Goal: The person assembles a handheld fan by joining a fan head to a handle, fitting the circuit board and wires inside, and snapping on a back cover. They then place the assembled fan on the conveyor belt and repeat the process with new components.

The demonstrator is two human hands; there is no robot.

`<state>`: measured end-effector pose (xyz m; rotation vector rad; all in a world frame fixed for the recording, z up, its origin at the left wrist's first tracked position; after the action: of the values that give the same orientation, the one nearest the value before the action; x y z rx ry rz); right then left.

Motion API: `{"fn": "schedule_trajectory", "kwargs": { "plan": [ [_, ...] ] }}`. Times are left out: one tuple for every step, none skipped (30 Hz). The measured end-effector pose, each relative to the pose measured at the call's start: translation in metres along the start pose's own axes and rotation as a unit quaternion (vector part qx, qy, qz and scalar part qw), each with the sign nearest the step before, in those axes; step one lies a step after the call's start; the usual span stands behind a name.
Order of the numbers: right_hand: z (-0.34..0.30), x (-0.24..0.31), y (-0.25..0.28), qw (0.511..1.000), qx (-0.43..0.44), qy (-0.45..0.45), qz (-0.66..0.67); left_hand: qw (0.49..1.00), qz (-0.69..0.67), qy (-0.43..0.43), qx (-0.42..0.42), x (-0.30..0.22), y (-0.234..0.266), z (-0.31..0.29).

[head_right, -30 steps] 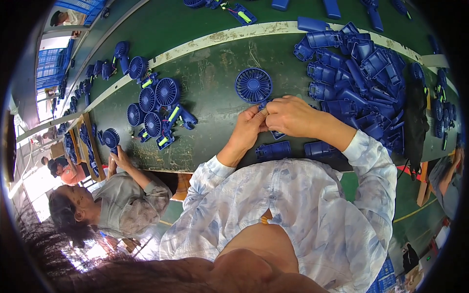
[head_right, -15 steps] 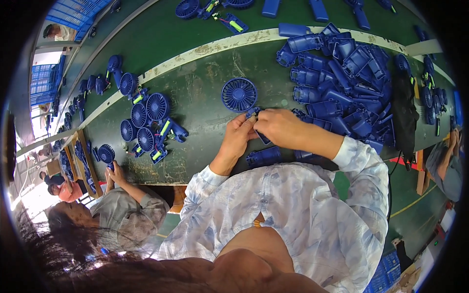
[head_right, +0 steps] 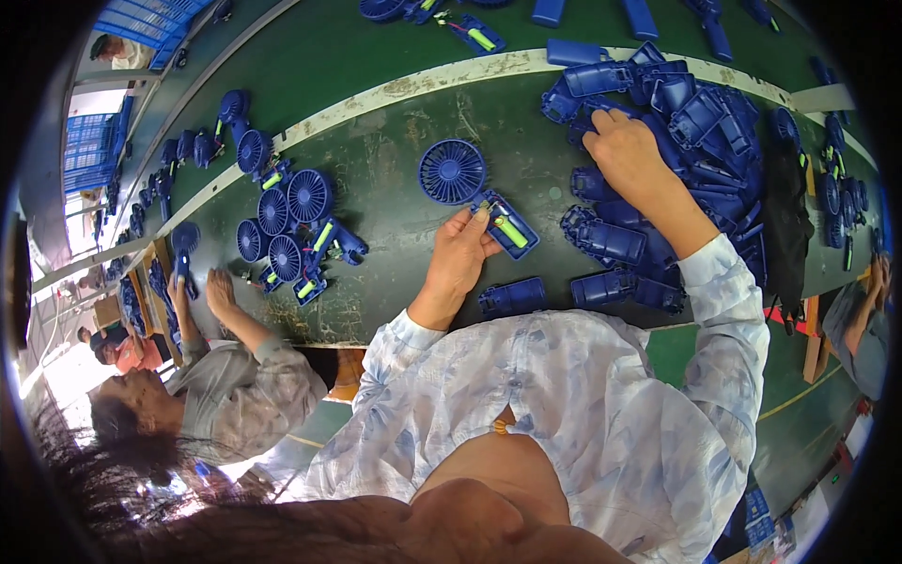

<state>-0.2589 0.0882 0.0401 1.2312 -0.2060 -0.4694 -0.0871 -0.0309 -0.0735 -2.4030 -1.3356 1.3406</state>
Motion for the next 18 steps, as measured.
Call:
{"fn": "schedule_trajectory", "kwargs": {
  "plan": [
    [0.0, 0.001, 0.003, 1.0, -0.014, -0.004, 0.018, 1.0, 0.001, -0.002, -0.003, -0.001, 0.001, 0.0],
    [0.001, 0.003, 0.005, 1.0, -0.015, -0.003, 0.02, 1.0, 0.001, 0.002, -0.004, -0.001, 0.001, 0.0],
    [0.003, 0.002, 0.014, 0.997, -0.021, -0.018, 0.078, 1.0, 0.0, 0.007, -0.005, -0.001, 0.0, -0.001],
    [0.004, 0.001, 0.022, 0.99, -0.027, -0.034, 0.137, 1.0, 0.0, 0.006, -0.009, -0.001, 0.001, -0.002],
    [0.007, 0.004, 0.03, 0.989, -0.027, -0.032, 0.14, 1.0, -0.002, 0.002, -0.008, -0.002, 0.0, -0.002],
    [0.011, 0.004, 0.041, 0.972, -0.049, -0.055, 0.224, 1.0, -0.002, -0.001, -0.006, -0.003, 0.001, -0.002],
    [0.013, 0.004, 0.049, 0.947, -0.071, -0.077, 0.305, 1.0, -0.002, -0.001, -0.007, -0.003, 0.002, -0.002],
    [0.011, 0.006, 0.042, 0.912, -0.04, -0.105, 0.394, 1.0, 0.002, -0.004, -0.013, -0.003, 0.004, -0.003],
    [0.008, 0.014, 0.031, 0.882, 0.037, -0.139, 0.448, 1.0, 0.005, -0.008, -0.019, -0.003, 0.005, -0.003],
    [0.002, 0.024, 0.023, 0.844, 0.113, -0.175, 0.495, 1.0, 0.004, -0.008, -0.017, -0.003, 0.004, -0.003],
    [-0.008, 0.046, 0.018, 0.742, 0.135, -0.192, 0.628, 1.0, 0.005, -0.008, -0.01, -0.002, 0.003, -0.002],
    [-0.024, 0.072, 0.011, 0.641, 0.218, -0.215, 0.704, 1.0, 0.006, -0.009, -0.005, -0.002, 0.003, -0.001],
    [-0.037, 0.104, 0.019, 0.523, 0.286, -0.221, 0.772, 1.0, 0.005, -0.009, -0.004, -0.001, 0.002, -0.001],
    [-0.061, 0.128, 0.012, 0.466, 0.361, -0.224, 0.776, 1.0, 0.019, -0.013, -0.013, -0.001, 0.003, 0.0],
    [-0.06, 0.14, 0.02, 0.561, 0.34, -0.133, 0.743, 0.999, 0.033, -0.016, -0.023, -0.001, 0.005, 0.0],
    [-0.064, 0.149, 0.019, 0.597, 0.367, -0.116, 0.703, 0.999, 0.033, -0.016, -0.022, 0.0, 0.003, -0.002],
    [-0.068, 0.155, 0.017, 0.631, 0.392, -0.1, 0.662, 0.999, 0.03, -0.024, -0.031, -0.002, 0.003, -0.003],
    [-0.068, 0.157, 0.017, 0.631, 0.397, -0.111, 0.657, 0.998, 0.027, -0.034, -0.039, -0.005, 0.004, -0.003]
  ]
}}
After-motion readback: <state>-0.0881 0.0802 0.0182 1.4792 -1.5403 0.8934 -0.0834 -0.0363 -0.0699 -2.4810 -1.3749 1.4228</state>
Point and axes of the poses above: each hand's wrist, its own z-axis towards the middle knuckle, its own y-axis out of the back of the hand, x = y × z, the point moved 10 cm from there along z, towards the middle knuckle, and after that the axes turned 11 degrees about -x, right-handed, at the moved point
